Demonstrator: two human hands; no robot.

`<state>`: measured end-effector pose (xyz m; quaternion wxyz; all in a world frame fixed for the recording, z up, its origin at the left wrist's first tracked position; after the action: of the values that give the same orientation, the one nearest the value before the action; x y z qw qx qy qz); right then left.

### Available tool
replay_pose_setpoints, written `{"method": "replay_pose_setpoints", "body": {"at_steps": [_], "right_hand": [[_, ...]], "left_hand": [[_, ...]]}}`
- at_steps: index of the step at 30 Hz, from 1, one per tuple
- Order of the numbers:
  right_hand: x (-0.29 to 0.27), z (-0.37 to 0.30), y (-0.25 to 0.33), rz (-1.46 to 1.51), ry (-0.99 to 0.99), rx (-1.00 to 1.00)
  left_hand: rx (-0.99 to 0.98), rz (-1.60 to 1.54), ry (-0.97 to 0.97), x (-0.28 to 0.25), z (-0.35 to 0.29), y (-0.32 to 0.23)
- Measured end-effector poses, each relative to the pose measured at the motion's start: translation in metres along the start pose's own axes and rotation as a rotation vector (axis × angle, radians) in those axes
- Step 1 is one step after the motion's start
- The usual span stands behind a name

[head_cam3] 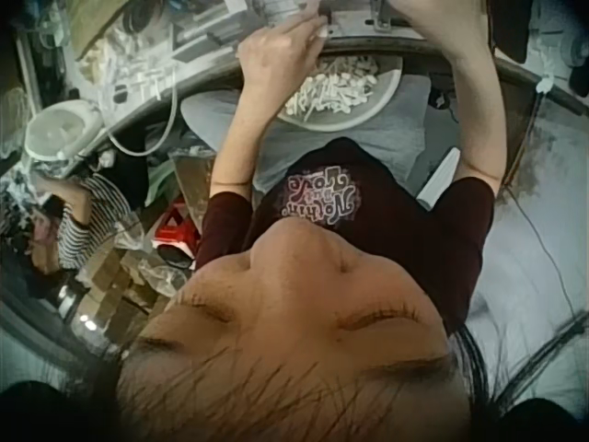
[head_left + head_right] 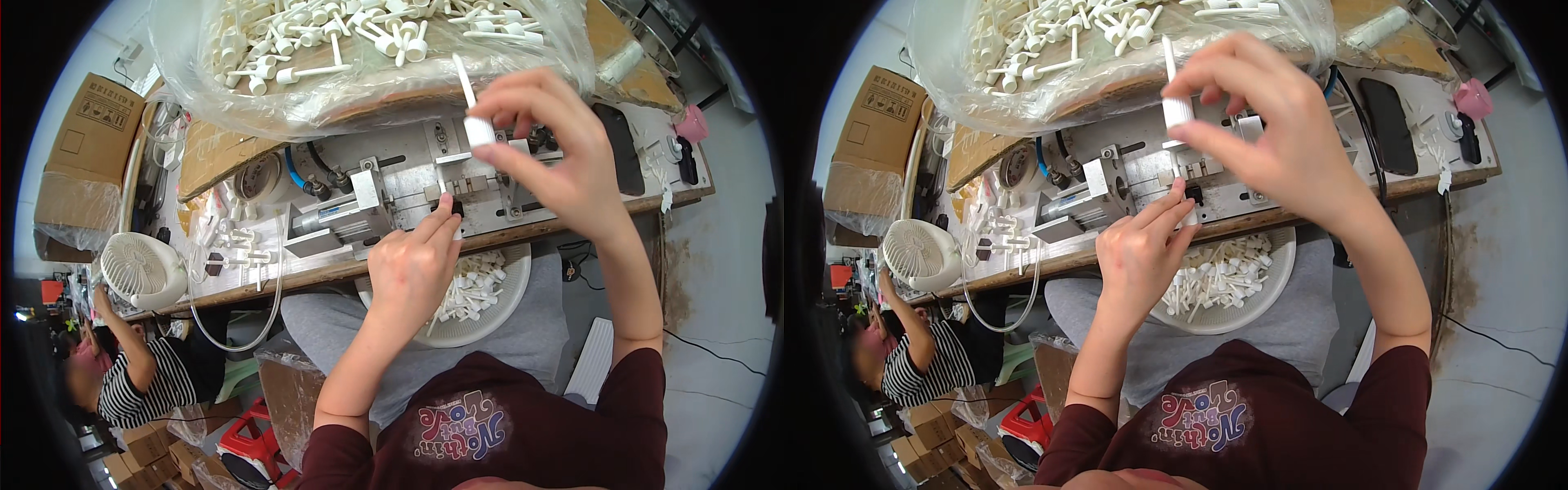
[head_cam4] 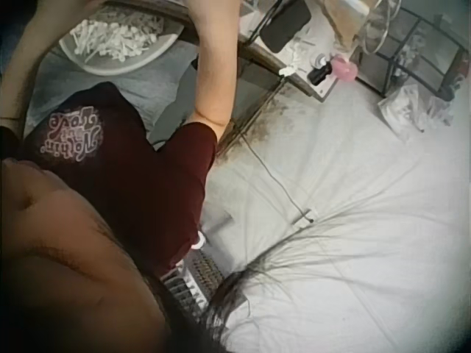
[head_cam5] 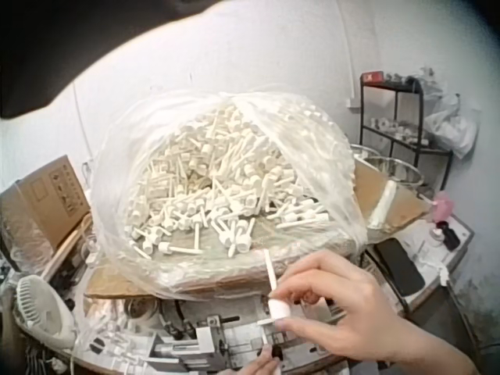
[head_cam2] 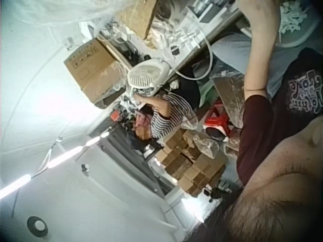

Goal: The user is assembling plastic spray bottle pump components using a pneumatic machine in a workshop setting.

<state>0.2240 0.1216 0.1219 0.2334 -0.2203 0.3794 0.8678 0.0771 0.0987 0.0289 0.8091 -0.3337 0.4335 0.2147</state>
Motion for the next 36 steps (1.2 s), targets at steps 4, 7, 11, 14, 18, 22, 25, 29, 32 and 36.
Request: {"method": "replay_pose_setpoints", "body": {"at_steps": [4,7,11,14,18,22,25,29,32,36], "right_hand": [[0.008,-0.030,0.014,-0.086,0.033,-0.029],[0.021,-0.055,0.023,-0.160,0.083,-0.010],[0.045,-0.082,0.025,-0.236,0.167,-0.004],[0.062,-0.090,0.026,-0.357,0.179,-0.107],[0.081,-0.094,0.025,-0.490,0.173,-0.171],[0.091,-0.090,0.027,-0.576,0.196,-0.135],[0.092,-0.082,0.024,-0.559,0.200,-0.106],[0.089,-0.080,0.020,-0.545,0.243,-0.040],[0.090,-0.080,0.021,-0.560,0.255,-0.042],[0.094,-0.079,0.021,-0.597,0.294,-0.034]], "left_hand": [[0.009,-0.003,0.037,-0.004,0.000,-0.002],[-0.011,-0.128,0.027,-0.027,0.008,0.000],[0.002,-0.122,-0.210,-0.100,0.038,0.017],[-0.005,0.055,-0.342,-0.141,0.072,0.042],[0.035,0.318,-0.245,-0.138,0.122,0.084],[-0.052,0.459,0.008,-0.107,0.137,0.125],[-0.179,0.369,0.102,-0.100,0.139,0.128],[-0.179,0.244,0.083,-0.099,0.139,0.128],[-0.111,0.271,-0.029,-0.109,0.135,0.115],[-0.236,-0.060,-0.184,-0.132,0.117,0.086]]}}
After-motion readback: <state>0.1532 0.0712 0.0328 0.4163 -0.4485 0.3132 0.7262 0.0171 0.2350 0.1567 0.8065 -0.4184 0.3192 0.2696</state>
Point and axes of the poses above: each hand's wrist, its own z-axis towards the middle knuckle, its own x-axis out of the palm, y = z × x, the point moved 9 cm from there along z, towards the middle knuckle, and after that the axes turned 4 degrees about y, right-handed, at the moved point
